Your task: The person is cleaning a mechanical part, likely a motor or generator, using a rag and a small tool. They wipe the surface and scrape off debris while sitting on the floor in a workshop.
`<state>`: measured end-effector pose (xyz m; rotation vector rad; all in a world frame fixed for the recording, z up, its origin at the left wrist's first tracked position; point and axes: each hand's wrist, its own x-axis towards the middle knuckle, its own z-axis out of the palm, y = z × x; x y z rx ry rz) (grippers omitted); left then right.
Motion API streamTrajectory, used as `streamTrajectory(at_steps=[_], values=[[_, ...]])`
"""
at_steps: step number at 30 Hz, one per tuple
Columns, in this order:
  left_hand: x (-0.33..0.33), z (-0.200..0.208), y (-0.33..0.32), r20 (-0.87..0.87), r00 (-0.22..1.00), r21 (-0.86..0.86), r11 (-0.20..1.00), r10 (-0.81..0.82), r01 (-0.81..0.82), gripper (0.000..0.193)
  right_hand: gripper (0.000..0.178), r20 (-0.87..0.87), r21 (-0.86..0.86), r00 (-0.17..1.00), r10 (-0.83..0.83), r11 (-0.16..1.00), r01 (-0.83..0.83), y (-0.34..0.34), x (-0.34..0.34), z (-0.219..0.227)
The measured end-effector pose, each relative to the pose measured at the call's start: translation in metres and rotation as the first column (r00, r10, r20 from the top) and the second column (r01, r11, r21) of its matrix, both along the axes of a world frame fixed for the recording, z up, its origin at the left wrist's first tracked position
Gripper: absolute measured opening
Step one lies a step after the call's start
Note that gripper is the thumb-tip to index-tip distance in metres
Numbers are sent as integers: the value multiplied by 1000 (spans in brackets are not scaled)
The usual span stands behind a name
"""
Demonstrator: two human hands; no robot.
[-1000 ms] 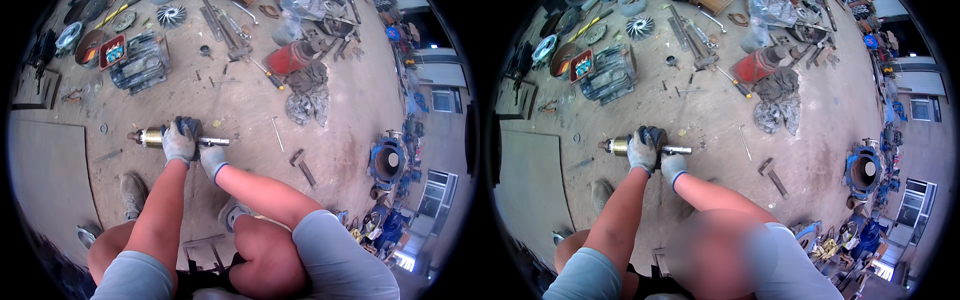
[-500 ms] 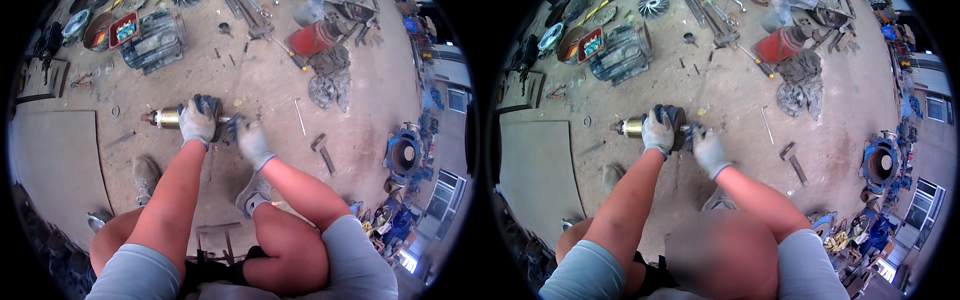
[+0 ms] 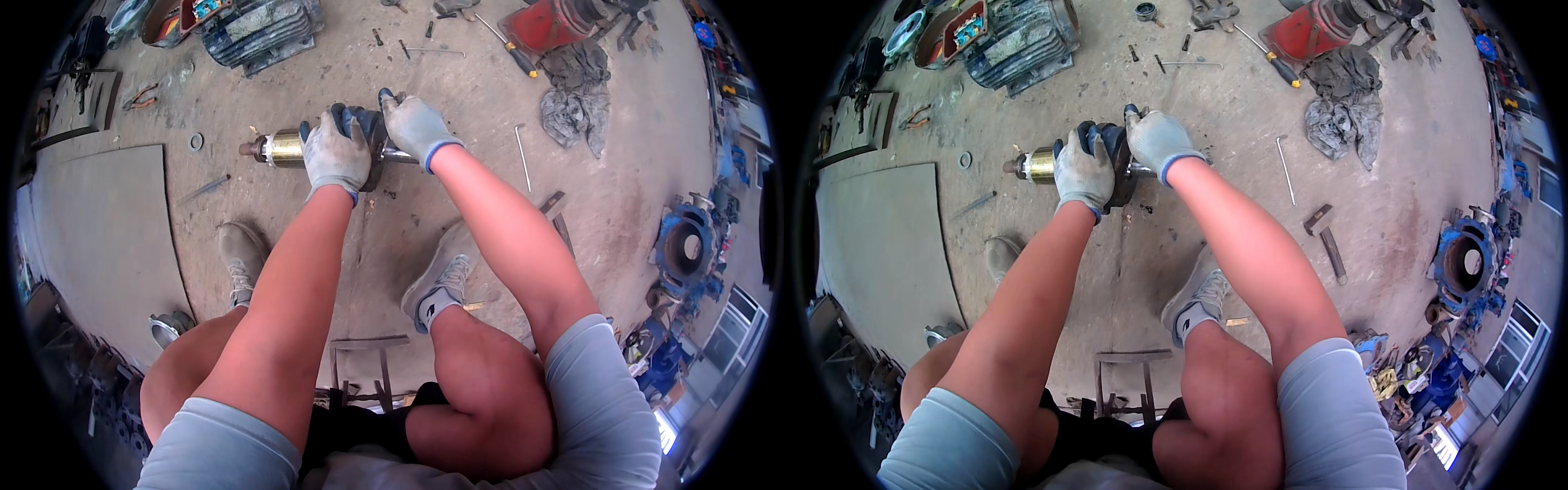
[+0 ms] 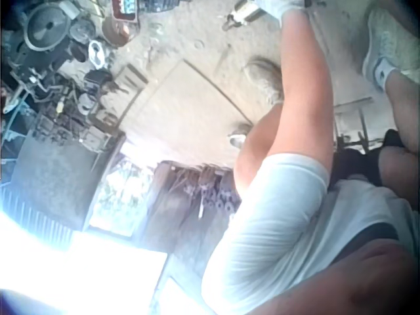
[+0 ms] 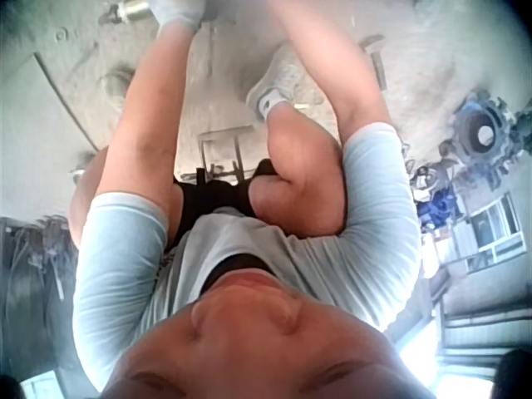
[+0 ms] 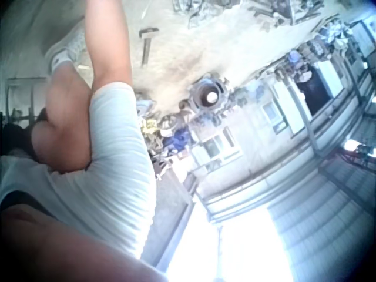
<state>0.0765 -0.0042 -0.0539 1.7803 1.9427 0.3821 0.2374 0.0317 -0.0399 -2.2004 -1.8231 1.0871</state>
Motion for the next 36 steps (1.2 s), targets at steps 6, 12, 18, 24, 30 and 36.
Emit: streamTrajectory(at_steps=[6, 12, 18, 24, 30, 36], values=[[-2, 3, -3, 10, 1000, -33, 999, 23, -22, 37, 61, 80, -90, 996, 37, 995, -30, 3, -10, -6], [-3, -1, -1, 27, 1000, -11, 1000, 11, -11, 46, 61, 81, -103, 996, 31, 994, -22, 6, -11, -9], [-2, 0, -1, 54, 998, 7, 1000, 21, -21, 46, 61, 90, -84, 995, 48, 996, -40, 4, -16, -5], [1, 1, -1, 61, 998, -6, 1000, 15, -14, 47, 59, 166, 100, 968, 188, 973, -206, -19, -5, -9], [-9, -9, -3, 51, 998, 30, 999, 27, -28, 47, 34, -153, 288, 978, 140, 953, -91, -91, -17, 38], [1, 3, -2, 53, 999, -28, 1000, 8, -7, 42, 36, 52, 247, 872, 487, 840, -484, -172, 25, -24]])
